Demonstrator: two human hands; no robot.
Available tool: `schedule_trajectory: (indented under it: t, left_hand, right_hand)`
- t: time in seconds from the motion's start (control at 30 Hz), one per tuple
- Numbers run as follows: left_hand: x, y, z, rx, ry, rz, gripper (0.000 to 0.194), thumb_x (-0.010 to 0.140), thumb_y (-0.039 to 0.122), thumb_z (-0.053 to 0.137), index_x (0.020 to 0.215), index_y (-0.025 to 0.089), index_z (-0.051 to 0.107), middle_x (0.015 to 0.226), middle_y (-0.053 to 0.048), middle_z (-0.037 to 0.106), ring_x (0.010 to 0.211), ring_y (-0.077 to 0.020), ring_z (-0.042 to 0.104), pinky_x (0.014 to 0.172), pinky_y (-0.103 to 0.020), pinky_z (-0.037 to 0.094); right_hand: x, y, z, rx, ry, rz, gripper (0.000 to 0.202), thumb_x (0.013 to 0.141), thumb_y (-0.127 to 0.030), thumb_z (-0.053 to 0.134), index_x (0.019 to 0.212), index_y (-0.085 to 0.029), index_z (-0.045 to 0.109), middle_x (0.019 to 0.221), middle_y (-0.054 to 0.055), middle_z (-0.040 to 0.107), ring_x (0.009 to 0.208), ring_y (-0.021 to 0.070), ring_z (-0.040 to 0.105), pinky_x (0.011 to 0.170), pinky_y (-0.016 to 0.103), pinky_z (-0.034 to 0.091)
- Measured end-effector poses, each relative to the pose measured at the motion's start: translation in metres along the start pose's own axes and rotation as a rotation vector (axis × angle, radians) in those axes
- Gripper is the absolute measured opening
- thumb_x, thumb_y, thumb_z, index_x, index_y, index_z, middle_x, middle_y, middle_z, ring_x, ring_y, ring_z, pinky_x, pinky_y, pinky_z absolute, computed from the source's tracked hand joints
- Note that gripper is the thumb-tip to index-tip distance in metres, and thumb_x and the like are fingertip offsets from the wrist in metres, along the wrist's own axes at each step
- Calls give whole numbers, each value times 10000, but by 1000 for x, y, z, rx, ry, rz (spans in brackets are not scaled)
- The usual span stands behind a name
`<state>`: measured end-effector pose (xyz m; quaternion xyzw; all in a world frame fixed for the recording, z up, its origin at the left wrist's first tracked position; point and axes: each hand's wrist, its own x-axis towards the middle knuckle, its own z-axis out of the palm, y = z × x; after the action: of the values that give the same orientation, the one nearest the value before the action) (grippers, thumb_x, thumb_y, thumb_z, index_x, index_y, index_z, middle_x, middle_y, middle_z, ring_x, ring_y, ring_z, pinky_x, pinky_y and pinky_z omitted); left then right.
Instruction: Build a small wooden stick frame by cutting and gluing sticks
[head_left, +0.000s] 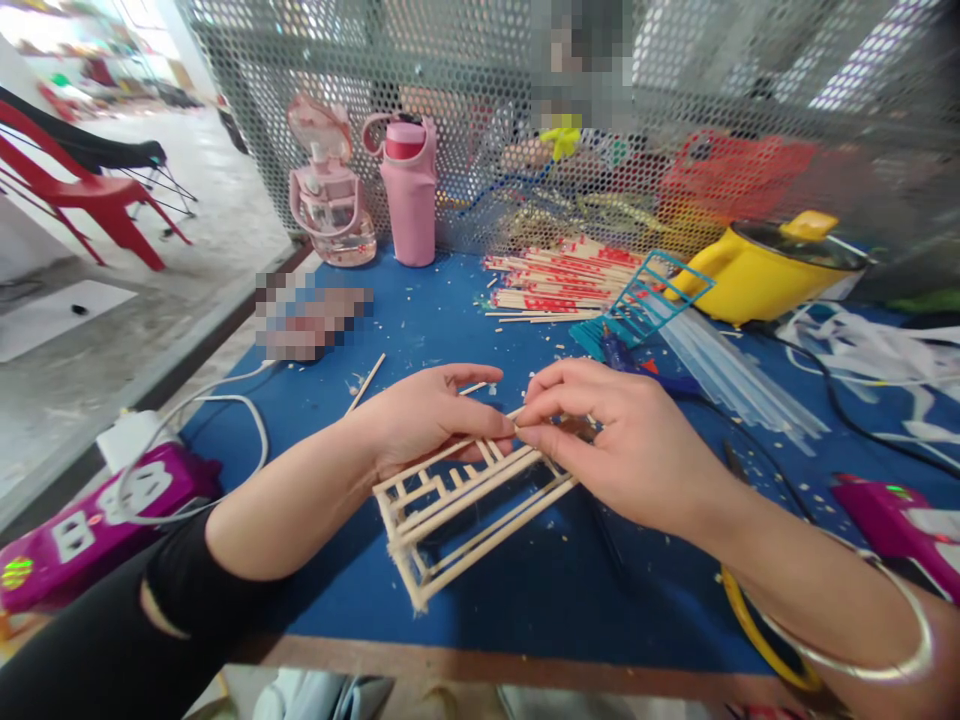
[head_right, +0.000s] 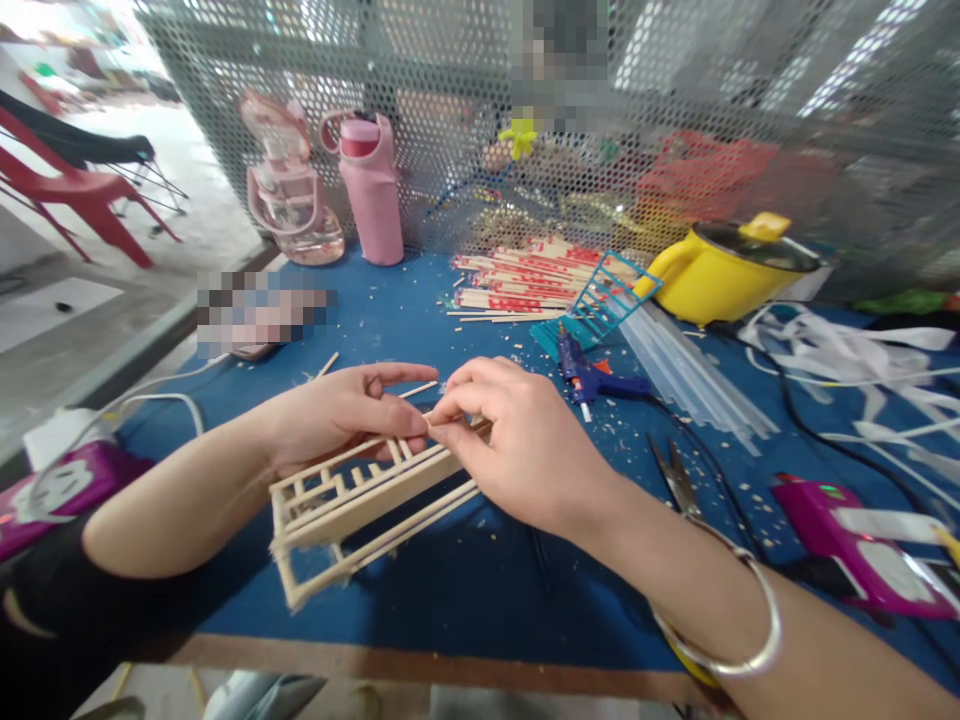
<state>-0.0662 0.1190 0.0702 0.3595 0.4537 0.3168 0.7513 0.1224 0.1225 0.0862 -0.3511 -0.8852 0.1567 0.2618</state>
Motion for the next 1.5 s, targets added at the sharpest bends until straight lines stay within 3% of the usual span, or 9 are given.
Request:
schedule_trajectory:
  t: [0.2, 0.3, 0.4, 0.53, 0.83, 0.97, 1.07, 1.23, 1.5]
  left_hand:
    - [-1, 1, -3, 46, 9, -3, 739, 660, 81, 721, 1331, 91, 411, 611, -24, 692, 516, -107, 605, 488, -171, 464]
    - [-3, 2, -1, 41, -7, -6, 758, 649, 81, 736, 1331, 90, 406, 617, -30, 696, 537, -115, 623, 488, -163, 468]
    - [-6, 3, 2, 51, -1, -6, 769, 649, 86, 742, 1337, 99, 398, 640, -32, 702, 497, -99, 602, 441, -144, 439]
    - [-7, 5, 3, 78, 16, -4, 762, 668, 87, 725, 1348, 104, 382, 661, -36, 709, 486, -92, 596, 438, -141, 438]
    - [-6, 4, 1, 209, 15, 87, 810, 683, 138, 738, 1386, 114, 336, 677, -30, 706, 488, -80, 572, 469, -154, 429]
    - [-14, 8, 8, 324, -22, 191, 837, 691, 142, 725, 1413, 150, 301, 669, -13, 703, 513, -94, 581, 486, -170, 425]
    - [-25, 16, 17, 454, -44, 268, 873, 684, 147, 727, 1431, 182, 276, 674, -4, 701, 588, -122, 617, 555, -204, 461]
    - [-36, 31, 28, 763, -22, 378, 865, 685, 190, 710, 1444, 203, 294, 697, -5, 689, 597, -143, 625, 515, -201, 429]
    - [-38, 37, 34, 1108, 51, 506, 791, 694, 174, 630, 1433, 200, 350, 730, 1, 707, 590, -129, 607, 531, -193, 415]
  right_hand:
    - [1, 2, 3, 92, 5, 74, 38, 776, -163, 661, 760, -194, 677, 897, 9, 665, 841, 139, 621, 774, 266, 467]
    - [-6, 3, -3, 127, 14, 125, 98, 785, -209, 663, 883, -215, 664, 1006, 7, 671, 955, 158, 624, 870, 285, 464]
    - [-22, 3, -12, 157, 99, 182, 238, 808, -245, 640, 1044, -240, 615, 1127, 12, 641, 1073, 176, 593, 963, 314, 441]
    - [-54, -3, -18, 62, 199, 231, 188, 818, -240, 634, 1002, -271, 621, 1140, 9, 622, 1085, 181, 578, 961, 309, 440]
    - [-104, -16, 15, 141, 346, 340, 238, 830, -197, 615, 1054, -276, 597, 1164, 57, 581, 1079, 216, 580, 943, 362, 483]
    - [-104, -13, 28, 433, 426, 499, 377, 839, -280, 623, 1200, -275, 515, 1168, 61, 610, 994, 191, 634, 876, 322, 535]
    - [-98, -12, 33, 576, 413, 544, 300, 832, -309, 631, 1120, -248, 571, 1110, 56, 648, 954, 184, 652, 849, 303, 546]
    - [-92, -9, 41, 589, 499, 465, 128, 801, -269, 659, 919, -226, 635, 1037, 40, 616, 927, 159, 635, 832, 272, 536]
    - [-88, -4, 50, 570, 478, 438, 130, 809, -273, 625, 909, -189, 620, 1012, 68, 630, 933, 177, 626, 860, 328, 525]
